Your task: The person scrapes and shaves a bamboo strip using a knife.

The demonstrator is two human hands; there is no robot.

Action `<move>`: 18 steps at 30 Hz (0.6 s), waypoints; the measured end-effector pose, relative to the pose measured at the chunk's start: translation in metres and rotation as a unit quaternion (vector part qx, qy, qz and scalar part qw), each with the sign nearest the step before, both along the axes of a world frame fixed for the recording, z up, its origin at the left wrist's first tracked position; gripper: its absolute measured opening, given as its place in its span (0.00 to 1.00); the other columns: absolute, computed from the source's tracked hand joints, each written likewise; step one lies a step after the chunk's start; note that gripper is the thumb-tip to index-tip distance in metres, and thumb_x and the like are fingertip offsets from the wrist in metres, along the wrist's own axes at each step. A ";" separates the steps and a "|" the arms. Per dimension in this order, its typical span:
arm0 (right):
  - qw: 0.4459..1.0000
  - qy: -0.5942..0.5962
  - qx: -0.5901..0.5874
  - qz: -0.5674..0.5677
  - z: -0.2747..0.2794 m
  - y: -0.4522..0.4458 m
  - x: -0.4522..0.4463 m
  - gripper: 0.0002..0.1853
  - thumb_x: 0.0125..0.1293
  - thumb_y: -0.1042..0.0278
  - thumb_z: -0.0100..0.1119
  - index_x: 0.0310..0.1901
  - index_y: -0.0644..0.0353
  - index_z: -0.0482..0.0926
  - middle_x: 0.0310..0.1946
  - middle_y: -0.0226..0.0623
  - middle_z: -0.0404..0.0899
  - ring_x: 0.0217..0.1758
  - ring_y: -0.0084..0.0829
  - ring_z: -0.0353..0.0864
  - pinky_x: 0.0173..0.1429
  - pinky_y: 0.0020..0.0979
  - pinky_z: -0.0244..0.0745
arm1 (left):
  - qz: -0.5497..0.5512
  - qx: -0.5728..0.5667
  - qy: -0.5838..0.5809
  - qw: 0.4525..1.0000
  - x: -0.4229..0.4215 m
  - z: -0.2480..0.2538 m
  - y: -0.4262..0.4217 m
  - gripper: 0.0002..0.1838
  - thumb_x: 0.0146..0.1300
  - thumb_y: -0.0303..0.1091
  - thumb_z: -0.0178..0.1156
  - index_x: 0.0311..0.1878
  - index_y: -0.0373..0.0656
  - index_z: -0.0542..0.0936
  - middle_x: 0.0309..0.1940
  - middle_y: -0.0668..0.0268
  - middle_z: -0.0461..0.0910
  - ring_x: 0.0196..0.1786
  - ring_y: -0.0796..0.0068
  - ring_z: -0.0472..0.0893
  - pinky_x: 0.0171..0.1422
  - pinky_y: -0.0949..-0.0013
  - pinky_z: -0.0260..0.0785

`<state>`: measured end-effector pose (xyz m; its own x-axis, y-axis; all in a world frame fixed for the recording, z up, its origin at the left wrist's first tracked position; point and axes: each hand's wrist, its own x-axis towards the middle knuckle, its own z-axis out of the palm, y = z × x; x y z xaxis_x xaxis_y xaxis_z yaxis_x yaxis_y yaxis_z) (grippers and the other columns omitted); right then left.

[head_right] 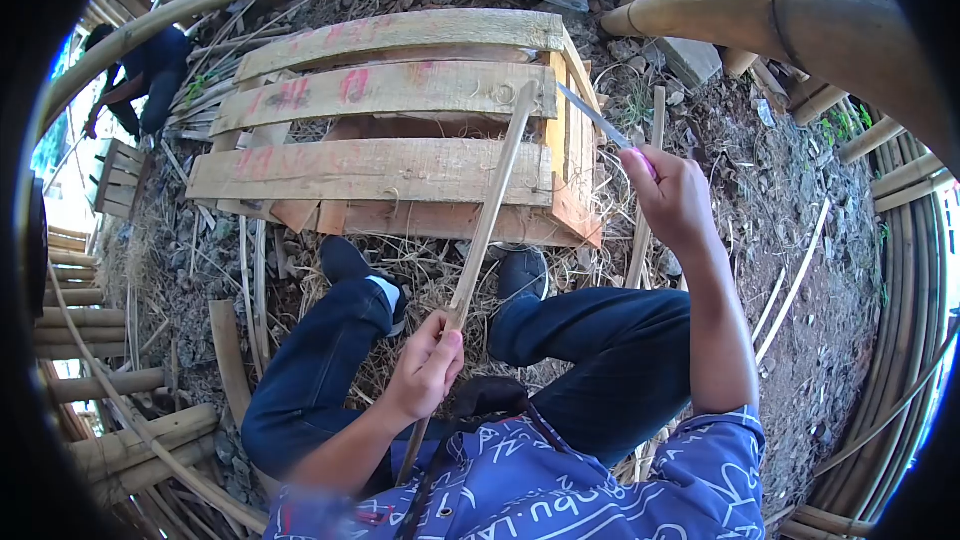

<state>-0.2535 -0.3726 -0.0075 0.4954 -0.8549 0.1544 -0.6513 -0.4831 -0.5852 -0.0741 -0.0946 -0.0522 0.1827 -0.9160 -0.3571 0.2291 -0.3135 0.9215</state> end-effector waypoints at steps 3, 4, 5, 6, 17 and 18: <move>1.000 -0.016 0.003 0.004 0.000 0.001 0.002 0.19 0.69 0.55 0.52 0.31 0.64 0.78 0.13 0.41 0.65 0.16 0.31 0.62 0.26 0.34 0.60 | -0.002 0.031 0.036 0.999 0.000 0.007 -0.002 0.14 0.73 0.45 0.47 0.40 0.44 0.65 0.17 0.73 0.66 0.14 0.88 0.65 0.17 0.81 0.57; 1.000 -0.020 0.004 0.002 0.000 0.002 0.002 0.20 0.70 0.54 0.52 0.30 0.65 0.78 0.13 0.40 0.65 0.16 0.31 0.61 0.26 0.34 0.60 | -0.005 0.051 0.064 0.997 0.000 0.008 -0.002 0.14 0.73 0.45 0.49 0.40 0.43 0.65 0.17 0.73 0.66 0.13 0.87 0.66 0.16 0.81 0.58; 1.000 -0.016 0.004 0.006 -0.001 0.001 0.002 0.20 0.70 0.54 0.52 0.30 0.65 0.78 0.13 0.40 0.65 0.16 0.31 0.61 0.26 0.34 0.60 | -0.001 0.051 0.068 0.996 0.000 0.005 -0.002 0.14 0.73 0.45 0.49 0.40 0.43 0.65 0.17 0.73 0.66 0.13 0.87 0.66 0.16 0.81 0.58; 1.000 -0.010 0.000 0.010 -0.002 -0.001 0.001 0.20 0.70 0.54 0.52 0.30 0.65 0.77 0.13 0.40 0.64 0.16 0.30 0.61 0.25 0.34 0.59 | -0.002 0.045 0.066 0.997 0.000 0.002 -0.002 0.14 0.72 0.44 0.50 0.41 0.43 0.65 0.17 0.73 0.67 0.13 0.87 0.66 0.16 0.81 0.58; 0.998 -0.029 0.007 0.047 -0.006 0.001 0.003 0.20 0.71 0.58 0.51 0.27 0.68 0.73 0.13 0.33 0.60 0.18 0.20 0.57 0.23 0.30 0.54 | -0.002 0.039 0.081 0.996 0.004 0.002 -0.002 0.10 0.68 0.34 0.56 0.43 0.40 0.67 0.18 0.71 0.70 0.15 0.84 0.71 0.19 0.79 0.66; 0.998 -0.026 0.006 0.052 -0.008 0.001 0.004 0.20 0.71 0.58 0.51 0.27 0.68 0.73 0.13 0.33 0.60 0.18 0.20 0.57 0.23 0.30 0.54 | -0.021 0.048 0.105 0.993 0.005 -0.002 -0.002 0.09 0.68 0.32 0.57 0.44 0.39 0.68 0.18 0.71 0.71 0.16 0.84 0.72 0.19 0.78 0.67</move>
<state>-0.2498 -0.3721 -0.0152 0.5732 -0.8013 0.1715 -0.5672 -0.5390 -0.6227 -0.0691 -0.0968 -0.0540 0.0566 -0.8808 -0.4702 0.3985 -0.4119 0.8195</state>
